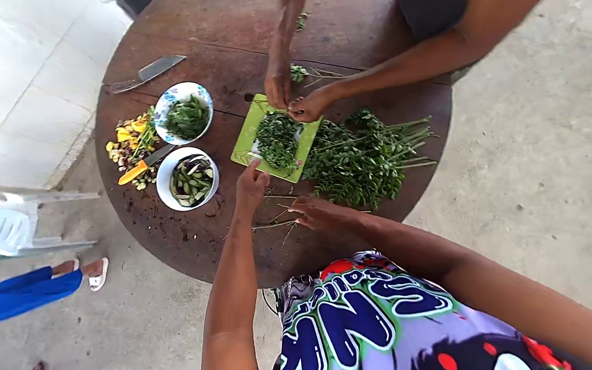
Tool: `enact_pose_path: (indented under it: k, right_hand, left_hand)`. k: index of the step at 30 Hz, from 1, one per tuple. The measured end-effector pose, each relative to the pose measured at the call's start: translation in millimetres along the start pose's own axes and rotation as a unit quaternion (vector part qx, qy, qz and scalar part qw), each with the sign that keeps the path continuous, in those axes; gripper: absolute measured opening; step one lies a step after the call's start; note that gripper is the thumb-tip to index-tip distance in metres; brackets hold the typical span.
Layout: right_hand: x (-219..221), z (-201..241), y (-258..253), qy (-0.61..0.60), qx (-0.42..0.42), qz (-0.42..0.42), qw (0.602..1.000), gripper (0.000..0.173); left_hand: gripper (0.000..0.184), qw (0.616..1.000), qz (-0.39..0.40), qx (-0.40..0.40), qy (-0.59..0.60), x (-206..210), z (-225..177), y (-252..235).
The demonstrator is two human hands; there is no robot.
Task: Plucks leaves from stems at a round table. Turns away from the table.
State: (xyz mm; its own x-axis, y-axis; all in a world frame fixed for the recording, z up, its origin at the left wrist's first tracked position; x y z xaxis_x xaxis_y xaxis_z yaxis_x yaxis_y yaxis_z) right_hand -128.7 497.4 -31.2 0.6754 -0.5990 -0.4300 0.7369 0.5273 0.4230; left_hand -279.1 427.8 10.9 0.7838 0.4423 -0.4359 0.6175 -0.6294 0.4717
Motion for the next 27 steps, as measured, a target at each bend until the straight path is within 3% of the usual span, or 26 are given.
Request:
enact_pose_path:
  k: [3, 5, 8, 10, 12, 14, 16, 21, 27]
  right_hand:
    - [-5.3, -22.8, 37.6, -0.044, 0.02, -0.076, 0.996, 0.03]
    - [-15.8, -46.8, 70.9, -0.065, 0.066, -0.154, 0.984, 0.031]
    - [-39.9, -88.1, 136.3, -0.077, 0.171, -0.274, 0.943, 0.03]
    - [-58.8, -124.3, 189.2, -0.055, 0.232, -0.367, 0.899, 0.027]
    - [-68.4, -169.2, 236.3, -0.042, 0.29, -0.427, 0.855, 0.027]
    - [-72.7, -204.7, 261.5, -0.028, 0.34, -0.421, 0.841, 0.029]
    - [-71.2, -222.9, 265.7, 0.008, 0.367, -0.379, 0.85, 0.03]
    - [-71.9, -216.8, 253.2, 0.104, 0.335, -0.352, 0.868, 0.019]
    - [-75.9, -173.2, 264.4, 0.075, 0.239, -0.396, 0.884, 0.019]
  left_hand:
    - [0.045, 0.963, 0.092, 0.015, -0.253, 83.7, 10.9, 16.8]
    - [0.046, 0.925, 0.127, 0.055, -0.355, 145.4, 22.0, 35.0]
    - [0.034, 0.898, 0.073, 0.154, -0.406, 184.5, 42.3, 59.2]
    - [0.024, 0.892, 0.015, 0.211, -0.4, 175.1, 51.6, 71.4]
    - [0.021, 0.9, 0.02, 0.192, -0.39, 154.3, 65.8, 78.8]
    - [0.021, 0.906, 0.029, 0.153, -0.394, 129.0, 79.2, 82.1]
    - [0.021, 0.907, 0.018, 0.13, -0.4, 108.4, 83.1, 85.7]
    - [0.022, 0.928, -0.075, 0.139, -0.339, 73.0, 59.1, 93.0]
    - [0.018, 0.946, -0.133, 0.157, -0.252, 59.6, 45.2, 105.5]
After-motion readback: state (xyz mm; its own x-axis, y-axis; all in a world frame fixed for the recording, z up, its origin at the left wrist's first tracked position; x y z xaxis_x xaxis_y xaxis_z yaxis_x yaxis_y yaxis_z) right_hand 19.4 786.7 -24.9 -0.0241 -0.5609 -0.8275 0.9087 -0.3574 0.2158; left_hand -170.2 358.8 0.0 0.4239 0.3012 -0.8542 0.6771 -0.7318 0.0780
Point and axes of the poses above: each hand's wrist, its own y-axis away from the middle knuckle, its own x-axis out of the palm, z = x × y, the point moved 10 cm from there along -y, towards the middle knuckle, and after that the axes turned 13 degrees about z, right-handed, at the moved point
